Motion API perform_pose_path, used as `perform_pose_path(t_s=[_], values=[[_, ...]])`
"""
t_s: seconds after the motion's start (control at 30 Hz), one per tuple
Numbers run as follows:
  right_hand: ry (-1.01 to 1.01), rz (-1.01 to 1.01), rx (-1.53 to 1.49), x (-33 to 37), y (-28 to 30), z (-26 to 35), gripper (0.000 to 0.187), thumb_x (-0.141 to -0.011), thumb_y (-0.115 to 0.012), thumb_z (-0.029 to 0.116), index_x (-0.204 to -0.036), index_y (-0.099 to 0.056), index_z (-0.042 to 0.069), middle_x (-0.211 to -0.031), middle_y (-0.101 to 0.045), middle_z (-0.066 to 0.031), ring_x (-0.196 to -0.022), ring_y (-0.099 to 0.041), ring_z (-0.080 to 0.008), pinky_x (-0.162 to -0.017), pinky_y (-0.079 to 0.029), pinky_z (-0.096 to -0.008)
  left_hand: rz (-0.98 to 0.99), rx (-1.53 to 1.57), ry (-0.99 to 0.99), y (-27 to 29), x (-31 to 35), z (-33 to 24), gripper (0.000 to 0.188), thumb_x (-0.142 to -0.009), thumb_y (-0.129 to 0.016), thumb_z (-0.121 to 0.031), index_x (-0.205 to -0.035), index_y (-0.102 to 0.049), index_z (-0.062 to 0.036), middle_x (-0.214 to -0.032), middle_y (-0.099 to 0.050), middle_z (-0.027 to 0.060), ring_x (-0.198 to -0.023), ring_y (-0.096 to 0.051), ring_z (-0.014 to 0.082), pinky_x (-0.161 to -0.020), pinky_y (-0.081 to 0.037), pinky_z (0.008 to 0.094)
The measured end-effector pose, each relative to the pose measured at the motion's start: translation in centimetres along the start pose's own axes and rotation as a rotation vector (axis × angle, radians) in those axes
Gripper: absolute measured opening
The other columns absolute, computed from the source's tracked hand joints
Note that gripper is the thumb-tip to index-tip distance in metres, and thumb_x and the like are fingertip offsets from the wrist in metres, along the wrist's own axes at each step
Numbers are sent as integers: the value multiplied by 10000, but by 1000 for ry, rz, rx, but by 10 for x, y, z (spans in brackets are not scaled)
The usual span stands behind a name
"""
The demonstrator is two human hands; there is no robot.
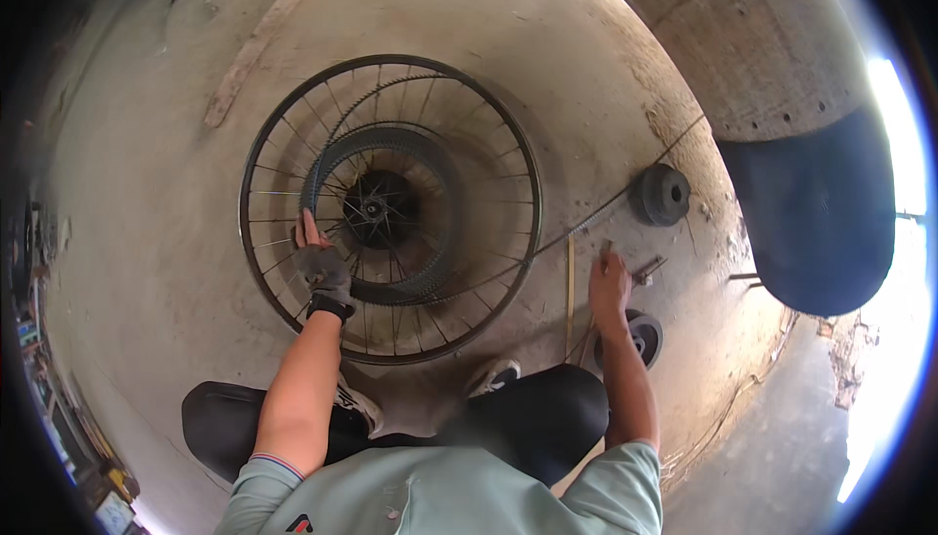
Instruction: The person assembles a circular metal wheel by placing a central hub and inserting wooden sticks as spokes. They then move to a large cylindrical object and hammer nails into its surface using a hammer.
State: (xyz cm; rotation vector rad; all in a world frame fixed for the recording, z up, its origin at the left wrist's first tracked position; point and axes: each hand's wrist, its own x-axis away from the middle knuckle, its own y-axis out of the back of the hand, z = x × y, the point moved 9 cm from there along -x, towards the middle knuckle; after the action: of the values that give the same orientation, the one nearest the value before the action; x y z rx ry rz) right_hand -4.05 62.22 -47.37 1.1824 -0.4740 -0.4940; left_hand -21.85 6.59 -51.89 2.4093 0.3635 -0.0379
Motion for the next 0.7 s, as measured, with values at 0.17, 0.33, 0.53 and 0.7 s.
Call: perform_pose_path(t_s=[0.17, 0.33, 0.53, 0.7], values=[[417, -40, -221, -115, 16, 199, 281, -974, -624, 222, -1171, -688, 32, -1145, -678, -187, -1017, -673, -404, -888, -527, -484, -48, -127, -38, 2, 1, -4, 648, -1005, -404, 50, -1606, -415, -193, -1584, -443, 205, -1328, -562, 344, -979, -524, 388], [580, -187, -162, -177, -3, 331, 363, -1024, -585, 310, -1280, -650, 61, -1226, -651, -184, -1155, -627, -382, -947, -509, -476, -61, -40, -40, 4, 1, -8, 687, -929, -458, 87, -1575, -441, -143, -1585, -431, 218, -1357, -527, 401, -1009, -515, 423], [318, 228, -217, -205, -67, 336, 358, -1000, -608, 329, -1179, -724, 41, -1031, -714, -188, -1058, -682, -365, -898, -520, -451, -57, -38, 4, 12, 0, -17, 707, -925, -431, 93, -1575, -454, -184, -1584, -446, 202, -1189, -603, 352, -907, -531, 380], [333, 304, -327, -189, -69, 295, 317, -940, -675, 305, -1030, -754, 12, -838, -720, -167, -787, -692, -307, -748, -531, -431, -33, -4, 55, 9, -1, -14, 705, -920, -451, 80, -1576, -448, -177, -1583, -449, 203, -1214, -599, 360, -917, -536, 388]])
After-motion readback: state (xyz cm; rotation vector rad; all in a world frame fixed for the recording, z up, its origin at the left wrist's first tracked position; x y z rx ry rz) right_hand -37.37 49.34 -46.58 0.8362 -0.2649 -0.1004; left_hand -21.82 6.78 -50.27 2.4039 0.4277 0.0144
